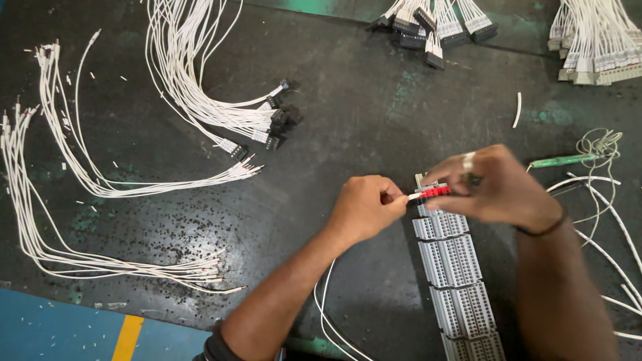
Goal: The person inserts stripped white wire ends into the terminals of a gray terminal block mounted on a metal DIN rail, working along the block row by row. They pick up individual wires from the table, align the ends, and press them into the terminal openings, occasionally using a small green screwdriver on the terminals.
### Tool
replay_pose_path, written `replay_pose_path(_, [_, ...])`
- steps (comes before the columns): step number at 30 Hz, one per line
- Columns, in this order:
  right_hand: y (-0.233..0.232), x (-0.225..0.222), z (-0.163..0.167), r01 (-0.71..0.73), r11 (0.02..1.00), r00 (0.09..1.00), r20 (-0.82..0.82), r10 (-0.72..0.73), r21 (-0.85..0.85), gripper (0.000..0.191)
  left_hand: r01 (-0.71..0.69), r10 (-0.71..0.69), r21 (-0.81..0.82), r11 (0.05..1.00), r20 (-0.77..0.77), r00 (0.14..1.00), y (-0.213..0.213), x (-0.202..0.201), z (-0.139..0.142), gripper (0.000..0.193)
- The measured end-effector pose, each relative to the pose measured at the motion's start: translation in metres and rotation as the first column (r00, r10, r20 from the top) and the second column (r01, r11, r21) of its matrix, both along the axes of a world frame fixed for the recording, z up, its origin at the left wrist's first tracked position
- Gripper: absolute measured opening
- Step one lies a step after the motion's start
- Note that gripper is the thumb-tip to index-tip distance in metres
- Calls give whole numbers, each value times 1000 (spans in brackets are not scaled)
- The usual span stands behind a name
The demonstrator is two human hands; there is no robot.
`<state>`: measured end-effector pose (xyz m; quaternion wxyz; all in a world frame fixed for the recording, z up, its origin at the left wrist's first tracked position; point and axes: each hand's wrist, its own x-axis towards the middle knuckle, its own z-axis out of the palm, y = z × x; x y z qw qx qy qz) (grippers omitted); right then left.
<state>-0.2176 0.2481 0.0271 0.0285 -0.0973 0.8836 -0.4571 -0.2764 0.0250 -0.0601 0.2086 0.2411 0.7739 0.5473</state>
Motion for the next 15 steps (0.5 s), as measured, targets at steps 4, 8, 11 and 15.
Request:
replay_pose_path(4, [-1,20,0,25,602,965,-138,-223,-798,19,9,-18,-106,994,-82,996,-1,0,5,17])
replay_pose_path(8, [-4,26,-12,-54,379,973,-134,-188,-924,31,17,-32,-123,992,-123,992,-2,-3,6,16])
replay_pose_path(11, [-10,25,-21,49,392,957,-68,-281,-919,27,16,-36,-141,990,-139,990,-1,-2,6,14])
replay_pose_path(15, [-16,21,-28,52,423,968,-58,-244,-905,24,4,-27,-125,992,-187,982,1,1,4,15])
